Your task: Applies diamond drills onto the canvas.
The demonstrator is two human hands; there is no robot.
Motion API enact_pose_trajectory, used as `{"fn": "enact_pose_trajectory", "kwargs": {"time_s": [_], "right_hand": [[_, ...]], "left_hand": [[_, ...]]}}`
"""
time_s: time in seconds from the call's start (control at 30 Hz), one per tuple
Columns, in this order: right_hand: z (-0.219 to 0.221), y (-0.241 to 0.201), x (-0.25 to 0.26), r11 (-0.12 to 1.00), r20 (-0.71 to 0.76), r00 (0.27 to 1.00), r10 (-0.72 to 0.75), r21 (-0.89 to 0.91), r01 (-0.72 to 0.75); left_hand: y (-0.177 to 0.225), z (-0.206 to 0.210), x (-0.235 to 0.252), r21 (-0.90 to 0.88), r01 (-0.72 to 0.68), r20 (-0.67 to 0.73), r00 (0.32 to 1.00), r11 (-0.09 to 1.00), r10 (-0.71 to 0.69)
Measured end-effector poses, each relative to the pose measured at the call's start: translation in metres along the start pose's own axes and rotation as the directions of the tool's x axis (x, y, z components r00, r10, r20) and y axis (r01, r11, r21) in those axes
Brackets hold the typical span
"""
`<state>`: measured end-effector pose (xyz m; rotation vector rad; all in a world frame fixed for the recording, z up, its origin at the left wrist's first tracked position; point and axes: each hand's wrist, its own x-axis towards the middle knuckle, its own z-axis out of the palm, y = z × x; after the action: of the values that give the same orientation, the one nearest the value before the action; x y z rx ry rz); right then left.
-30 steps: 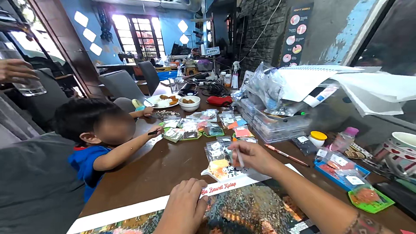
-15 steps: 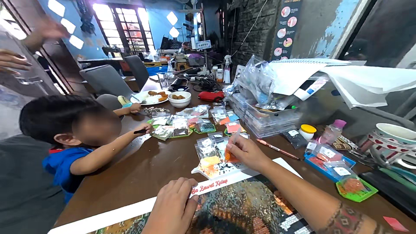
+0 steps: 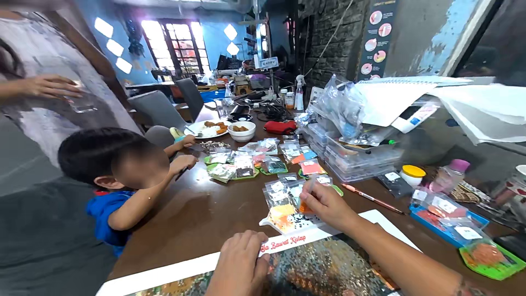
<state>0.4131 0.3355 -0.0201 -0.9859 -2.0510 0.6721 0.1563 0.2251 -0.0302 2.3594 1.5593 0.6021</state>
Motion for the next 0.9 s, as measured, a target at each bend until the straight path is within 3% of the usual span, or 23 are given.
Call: {"fn": "enact_pose_trajectory", "kwargs": {"time_s": [0.2,0.9], "right_hand": [[0.0,0.007,0.002,0.994,0.01,0.996,0.091,0.061,-0.091],[0.004,0.017,-0.001,0.995,-0.041,0.996,0.082,0.052,-0.08]], "left_hand": [[0.005,-0.006,0.001,-0.033,0.044,0.051,0.998,0.998,-0.042],[0.001,0.003,0.0,-0.038,-0.001,0.034,0.999,0.999,0.003]]}}
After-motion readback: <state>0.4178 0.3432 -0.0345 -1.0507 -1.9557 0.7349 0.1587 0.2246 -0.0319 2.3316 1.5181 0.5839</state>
